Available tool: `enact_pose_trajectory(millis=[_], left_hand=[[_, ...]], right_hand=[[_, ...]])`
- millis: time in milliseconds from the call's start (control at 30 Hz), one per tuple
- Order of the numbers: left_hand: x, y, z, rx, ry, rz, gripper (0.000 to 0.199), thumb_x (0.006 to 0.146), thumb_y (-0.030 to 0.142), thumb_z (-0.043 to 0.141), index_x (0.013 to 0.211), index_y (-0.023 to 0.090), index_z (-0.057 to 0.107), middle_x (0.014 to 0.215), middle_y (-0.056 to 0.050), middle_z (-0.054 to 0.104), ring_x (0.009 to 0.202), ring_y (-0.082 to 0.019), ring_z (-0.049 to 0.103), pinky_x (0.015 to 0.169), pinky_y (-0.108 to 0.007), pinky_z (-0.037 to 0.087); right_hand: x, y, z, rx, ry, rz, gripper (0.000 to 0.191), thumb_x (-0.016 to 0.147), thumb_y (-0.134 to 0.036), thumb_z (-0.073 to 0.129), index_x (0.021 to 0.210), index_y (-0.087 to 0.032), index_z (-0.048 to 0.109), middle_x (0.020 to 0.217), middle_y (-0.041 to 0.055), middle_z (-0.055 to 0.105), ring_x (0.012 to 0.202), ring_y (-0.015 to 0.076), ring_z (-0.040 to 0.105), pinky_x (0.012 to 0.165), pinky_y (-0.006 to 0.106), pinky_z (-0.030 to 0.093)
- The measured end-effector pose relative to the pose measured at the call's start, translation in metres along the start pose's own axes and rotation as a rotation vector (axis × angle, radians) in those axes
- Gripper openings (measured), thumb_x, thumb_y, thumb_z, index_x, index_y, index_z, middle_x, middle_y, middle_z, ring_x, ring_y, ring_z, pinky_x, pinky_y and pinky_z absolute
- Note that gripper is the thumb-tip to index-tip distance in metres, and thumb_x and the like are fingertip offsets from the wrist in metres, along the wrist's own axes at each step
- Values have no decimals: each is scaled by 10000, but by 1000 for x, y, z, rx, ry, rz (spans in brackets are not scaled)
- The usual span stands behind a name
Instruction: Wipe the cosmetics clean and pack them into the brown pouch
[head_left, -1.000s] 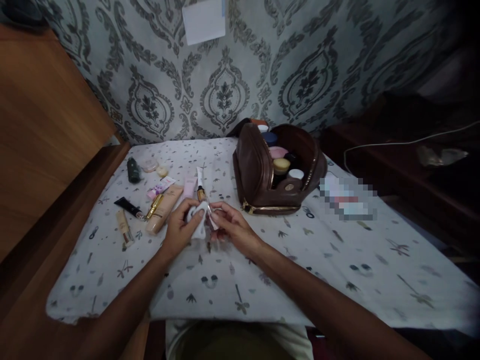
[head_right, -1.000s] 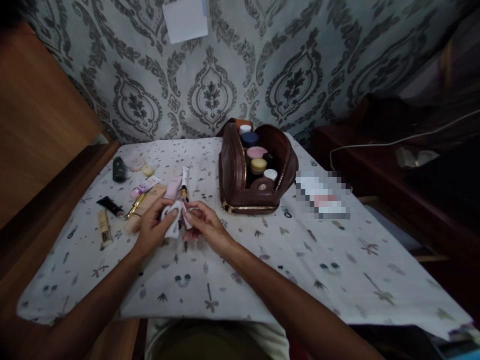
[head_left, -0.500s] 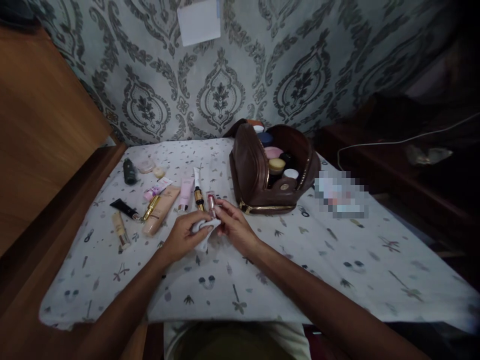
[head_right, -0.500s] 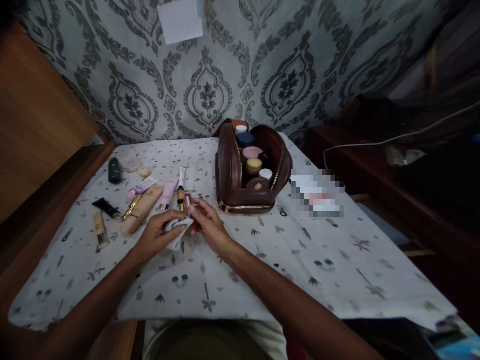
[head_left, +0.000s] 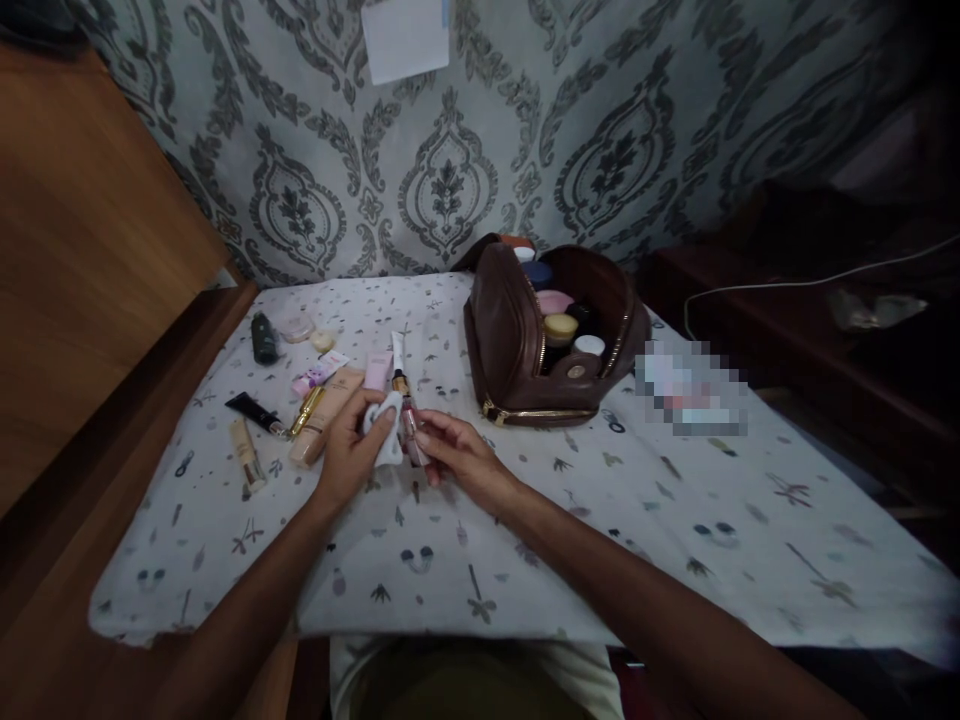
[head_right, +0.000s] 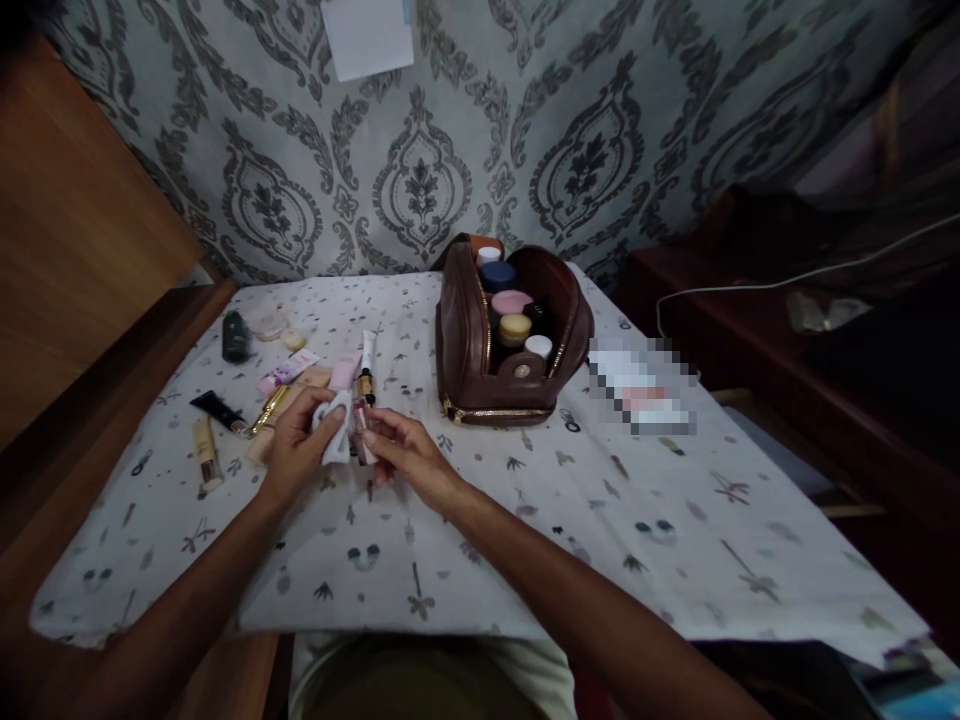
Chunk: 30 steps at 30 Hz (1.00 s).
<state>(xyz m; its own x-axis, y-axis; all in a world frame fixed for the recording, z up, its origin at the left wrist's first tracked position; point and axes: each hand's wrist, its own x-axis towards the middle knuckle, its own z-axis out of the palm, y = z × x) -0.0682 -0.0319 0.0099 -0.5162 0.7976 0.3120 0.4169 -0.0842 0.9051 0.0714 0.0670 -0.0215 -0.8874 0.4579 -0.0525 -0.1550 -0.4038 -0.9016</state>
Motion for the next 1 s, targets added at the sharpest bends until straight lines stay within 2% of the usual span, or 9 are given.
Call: enact_pose_trajectory(millis=[100,233,333,433,600,700,800,867,1000], left_hand=[[-1,3,1,48,-148,50,125,890,319,611,918,199,631,798,22,626,721,-133,557,669,-227,428],[-3,7,4,80,-337,151,104,892,261,613,944,185,662,877,-7,693,818,-152,623,774,-244,453],[-5,7,4,69,-383,163,112,901,265,607,946,181,666,876,-12,693,836,-155,627,790,-246,453],[-5,4,3,57,-298,88,130,886,297,623,938,183,659,841,-3,666,781,-151,595,729,-244,442],[0,0,1,-20,-16,-46,174,882,370,616,899,198,611,741,36,563,621,-116,477,573,-219,388],[2,0,-1,-43,38,-39,175,878,373,619,878,201,592,747,37,545,629,-114,474,576,-213,394],[1,1,-2,0,-63,-18,170,875,370,622,878,200,610,718,39,550,614,-116,477,570,-214,390],[0,4,-1,40,-171,27,152,869,346,629,895,196,635,750,25,604,664,-130,532,632,-227,425],[-4,7,4,77,-379,119,138,872,304,618,923,185,666,868,-26,705,817,-176,635,785,-268,472]], right_hand=[[1,-3,0,60,73,-21,519,747,-507,773,1150,-205,647,680,-55,558,457,60,466,426,198,334],[4,-10,0,110,195,-56,461,682,-476,824,1030,-215,669,789,-35,584,555,67,471,436,185,351],[5,-13,1,108,204,-44,501,641,-485,848,1013,-209,658,827,-30,591,580,68,481,416,173,337],[4,-12,1,103,174,-46,566,639,-505,846,1075,-225,619,752,-62,570,496,55,455,394,176,322],[-2,-9,2,1,12,10,487,757,-526,758,1090,-217,583,754,-56,612,414,57,516,395,194,320],[-3,-7,3,-2,-48,12,502,771,-548,737,1108,-208,585,780,-39,646,404,59,527,397,197,313],[-1,-6,3,52,3,6,530,755,-551,752,1125,-209,590,694,-57,614,426,71,527,408,193,321],[1,-6,3,98,71,-9,513,737,-536,772,1098,-212,604,666,-66,590,443,67,506,415,185,332],[3,-11,2,138,192,-29,477,663,-491,837,1001,-219,638,812,-42,622,531,60,502,430,173,365]])
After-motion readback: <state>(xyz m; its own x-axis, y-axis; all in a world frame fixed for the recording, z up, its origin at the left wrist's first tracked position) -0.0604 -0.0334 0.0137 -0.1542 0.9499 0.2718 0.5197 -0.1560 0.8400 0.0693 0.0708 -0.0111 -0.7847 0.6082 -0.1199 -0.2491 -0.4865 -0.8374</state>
